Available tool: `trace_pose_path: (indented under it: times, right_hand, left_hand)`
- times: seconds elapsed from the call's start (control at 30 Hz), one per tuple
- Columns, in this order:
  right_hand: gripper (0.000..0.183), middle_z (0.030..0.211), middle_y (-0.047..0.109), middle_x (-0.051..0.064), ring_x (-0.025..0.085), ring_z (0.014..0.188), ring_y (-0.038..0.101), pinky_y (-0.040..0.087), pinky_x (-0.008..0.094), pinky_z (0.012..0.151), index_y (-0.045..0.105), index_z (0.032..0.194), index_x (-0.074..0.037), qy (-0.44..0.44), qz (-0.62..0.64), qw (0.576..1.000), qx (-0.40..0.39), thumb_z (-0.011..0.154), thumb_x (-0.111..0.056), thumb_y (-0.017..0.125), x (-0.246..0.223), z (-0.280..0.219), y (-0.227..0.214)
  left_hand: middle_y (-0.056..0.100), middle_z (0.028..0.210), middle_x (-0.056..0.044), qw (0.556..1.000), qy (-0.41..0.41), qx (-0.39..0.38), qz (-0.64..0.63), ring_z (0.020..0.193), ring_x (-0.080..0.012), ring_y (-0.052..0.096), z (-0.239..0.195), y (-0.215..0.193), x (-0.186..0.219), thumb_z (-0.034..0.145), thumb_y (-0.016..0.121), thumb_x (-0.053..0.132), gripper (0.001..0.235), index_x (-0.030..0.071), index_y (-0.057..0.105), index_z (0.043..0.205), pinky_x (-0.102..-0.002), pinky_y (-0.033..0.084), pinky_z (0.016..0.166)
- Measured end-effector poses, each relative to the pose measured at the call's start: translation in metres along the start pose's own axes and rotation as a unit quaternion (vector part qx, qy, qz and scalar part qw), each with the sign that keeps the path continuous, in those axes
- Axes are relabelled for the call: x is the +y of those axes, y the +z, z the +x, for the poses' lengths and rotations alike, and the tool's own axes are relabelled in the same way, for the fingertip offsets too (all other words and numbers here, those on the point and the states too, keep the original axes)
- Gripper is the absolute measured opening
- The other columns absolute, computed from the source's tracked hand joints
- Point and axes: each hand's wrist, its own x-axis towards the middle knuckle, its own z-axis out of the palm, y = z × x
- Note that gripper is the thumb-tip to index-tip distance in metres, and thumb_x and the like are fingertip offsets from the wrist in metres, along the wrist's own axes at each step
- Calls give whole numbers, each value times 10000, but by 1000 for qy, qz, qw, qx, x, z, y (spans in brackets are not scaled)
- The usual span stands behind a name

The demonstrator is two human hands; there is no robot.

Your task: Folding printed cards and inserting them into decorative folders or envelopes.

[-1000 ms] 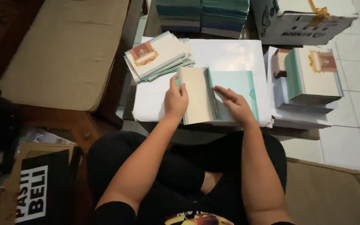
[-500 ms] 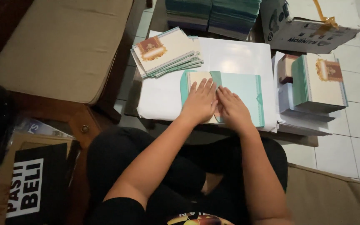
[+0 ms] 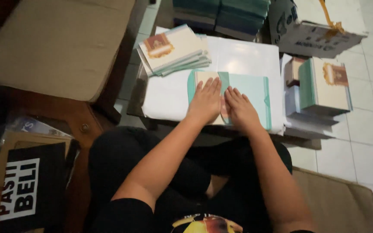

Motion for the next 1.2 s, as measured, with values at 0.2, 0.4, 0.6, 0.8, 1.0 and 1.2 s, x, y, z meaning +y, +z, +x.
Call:
trace_pose_path:
  times: [0.2,0.4,0.6,0.8,1.0,1.2]
  right_hand:
    - [692,1655,384,122,354,1491,391,358,515,1149,377,1604,-102,2,49,999,-9,916,-66,448,-33,-49,-26]
    - [699,1668,362,121,341,1528,345,314,538,1189,374,1619,-119,57,51,995,-56,934,-122,511,-22,31,-42]
    - [905,1694,314,92,310,1557,291,269,510,1229,340,1637,-116,95,17,993,-73,796,-61,670,2,65,-10]
    - [625,1652,405,103,322,1507,381,311,504,1190,413,1599,-105,107,57,993,-15,975,-95,451,-46,-29,-30]
    - [588,1436,615,24,270,1275,606,518,422,975,609,1438,-176,180,48,983,-3,1023,-568,469,-58,-9,-47]
    - [808,1355,549,196,374,1267,558,570,483,957,375,1571,-25,278,128,951,-47,925,-419,658,-72,6,-73]
  left_hand:
    - [425,1602,-208,999,-4,-36,-6,1508,-367,366,-5,-33,9,1029,332,234,578,-13,405,1547,-567,204,1218]
    - [409,1611,-199,998,-5,-58,-6,1520,-369,344,1,-11,2,1044,274,325,613,1,397,1550,-575,194,1226]
    - [413,1619,-167,997,-18,-66,-20,1526,-332,351,3,-28,3,1008,302,230,587,31,405,1551,-541,219,1241]
    - [381,1629,-194,995,-46,-85,-13,1522,-348,352,2,-43,11,944,357,133,630,4,383,1561,-532,216,1240]
    - [457,1567,-206,999,-21,-43,-12,1470,-377,419,0,-38,9,915,429,138,603,3,477,1501,-547,292,1195]
    - [569,1459,-168,1000,-1,7,-15,1409,-379,493,-4,-16,1,912,454,135,503,65,601,1387,-549,348,1155]
